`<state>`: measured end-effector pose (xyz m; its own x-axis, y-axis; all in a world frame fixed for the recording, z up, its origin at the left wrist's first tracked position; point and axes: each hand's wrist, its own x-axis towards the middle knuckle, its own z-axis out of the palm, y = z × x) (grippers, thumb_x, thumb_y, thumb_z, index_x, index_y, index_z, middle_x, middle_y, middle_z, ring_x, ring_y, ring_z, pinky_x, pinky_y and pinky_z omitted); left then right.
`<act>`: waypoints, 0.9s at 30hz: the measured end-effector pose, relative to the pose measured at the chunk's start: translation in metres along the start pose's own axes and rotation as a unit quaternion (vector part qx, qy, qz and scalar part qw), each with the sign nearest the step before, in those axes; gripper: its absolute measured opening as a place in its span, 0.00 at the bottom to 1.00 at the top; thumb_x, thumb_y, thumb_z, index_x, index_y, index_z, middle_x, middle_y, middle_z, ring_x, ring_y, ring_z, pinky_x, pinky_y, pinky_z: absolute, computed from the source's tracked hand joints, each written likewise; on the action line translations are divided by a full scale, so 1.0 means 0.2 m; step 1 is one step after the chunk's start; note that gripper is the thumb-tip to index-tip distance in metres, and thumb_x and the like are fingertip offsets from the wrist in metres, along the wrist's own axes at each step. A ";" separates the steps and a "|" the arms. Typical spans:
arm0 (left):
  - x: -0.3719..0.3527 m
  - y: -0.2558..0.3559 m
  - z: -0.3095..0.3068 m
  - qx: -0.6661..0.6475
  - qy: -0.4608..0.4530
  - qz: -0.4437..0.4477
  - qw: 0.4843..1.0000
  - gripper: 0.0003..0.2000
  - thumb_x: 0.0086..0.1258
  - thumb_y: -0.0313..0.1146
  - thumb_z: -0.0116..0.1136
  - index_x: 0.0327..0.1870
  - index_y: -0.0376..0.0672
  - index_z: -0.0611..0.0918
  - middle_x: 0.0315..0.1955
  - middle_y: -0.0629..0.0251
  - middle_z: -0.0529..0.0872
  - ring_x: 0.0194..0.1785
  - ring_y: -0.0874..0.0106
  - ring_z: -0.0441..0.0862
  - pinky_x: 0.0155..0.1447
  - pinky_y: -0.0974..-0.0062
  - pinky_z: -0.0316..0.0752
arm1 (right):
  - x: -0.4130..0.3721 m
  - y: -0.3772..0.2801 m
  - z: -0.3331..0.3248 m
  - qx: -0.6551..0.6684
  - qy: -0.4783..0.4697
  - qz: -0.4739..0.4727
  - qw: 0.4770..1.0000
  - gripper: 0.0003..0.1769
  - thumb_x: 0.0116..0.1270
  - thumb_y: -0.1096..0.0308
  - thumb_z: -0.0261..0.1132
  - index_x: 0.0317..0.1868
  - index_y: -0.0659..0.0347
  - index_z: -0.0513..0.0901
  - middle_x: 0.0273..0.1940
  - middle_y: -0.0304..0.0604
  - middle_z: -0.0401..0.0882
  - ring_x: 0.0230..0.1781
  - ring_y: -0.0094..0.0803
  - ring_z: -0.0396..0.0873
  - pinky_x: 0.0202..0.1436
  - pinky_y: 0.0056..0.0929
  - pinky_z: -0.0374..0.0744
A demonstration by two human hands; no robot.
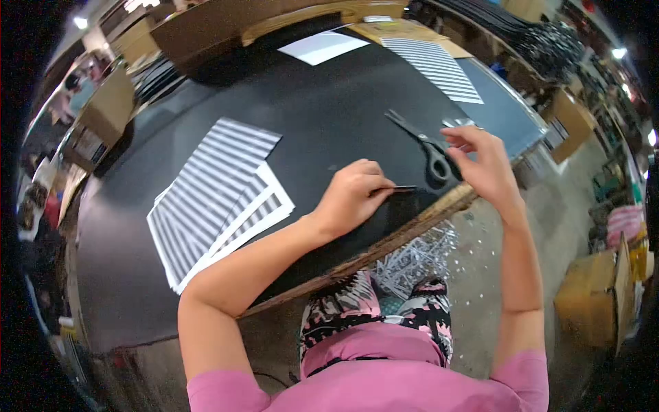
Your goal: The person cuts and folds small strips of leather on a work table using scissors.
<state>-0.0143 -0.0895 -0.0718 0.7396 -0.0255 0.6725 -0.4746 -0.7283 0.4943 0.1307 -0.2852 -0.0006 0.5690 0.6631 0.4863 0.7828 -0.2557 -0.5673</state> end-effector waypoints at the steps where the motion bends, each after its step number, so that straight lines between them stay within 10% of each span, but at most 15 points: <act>1: 0.00 0.00 -0.01 0.000 -0.004 -0.005 1.000 0.05 0.54 0.23 0.68 0.31 0.38 0.86 0.26 0.60 0.82 0.34 0.63 0.80 0.37 0.70 0.74 | 0.00 0.00 -0.01 -0.025 -0.041 0.028 0.998 0.17 0.56 0.78 0.66 0.48 0.66 0.81 0.37 0.52 0.83 0.38 0.41 0.83 0.45 0.33 0.79; 7: 0.05 0.04 -0.08 -0.060 -0.040 -0.099 0.992 0.04 0.58 0.26 0.68 0.32 0.37 0.87 0.25 0.62 0.85 0.27 0.71 0.81 0.32 0.75 0.73 | -0.02 0.03 0.07 -0.168 -0.121 0.072 0.976 0.25 0.56 0.72 0.69 0.54 0.67 0.76 0.45 0.59 0.80 0.50 0.54 0.77 0.56 0.44 0.73; 9: 0.08 0.10 -0.15 -0.173 -0.105 -0.332 0.921 0.05 0.61 0.29 0.67 0.31 0.37 0.88 0.27 0.63 0.87 0.24 0.76 0.80 0.31 0.79 0.72 | 0.00 0.06 0.05 -0.159 -0.079 0.054 0.983 0.26 0.55 0.71 0.71 0.54 0.69 0.74 0.46 0.62 0.78 0.51 0.56 0.75 0.56 0.45 0.73; 13: 0.09 0.13 -0.18 -0.390 -0.109 -0.447 0.798 0.10 0.62 0.31 0.68 0.36 0.31 0.86 0.31 0.56 0.88 0.29 0.74 0.85 0.35 0.81 0.79 | 0.01 0.02 0.02 -0.214 -0.144 0.103 0.961 0.30 0.57 0.63 0.70 0.58 0.63 0.73 0.47 0.54 0.78 0.50 0.45 0.77 0.54 0.39 0.74; 27: 0.04 0.19 -0.15 -0.513 -0.123 -0.515 0.676 0.12 0.63 0.27 0.66 0.42 0.27 0.82 0.32 0.52 0.87 0.31 0.73 0.86 0.37 0.82 0.82 | -0.28 -0.05 -0.12 -0.196 -0.200 0.140 0.950 0.33 0.46 0.68 0.67 0.57 0.65 0.75 0.36 0.53 0.80 0.41 0.47 0.78 0.45 0.40 0.75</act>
<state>-0.0406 -0.0972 -0.0311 0.9266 -0.0721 -0.3690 0.3651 0.4071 0.8372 0.0968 -0.3366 -0.0073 0.6885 0.7251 0.0177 0.6937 -0.6512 -0.3079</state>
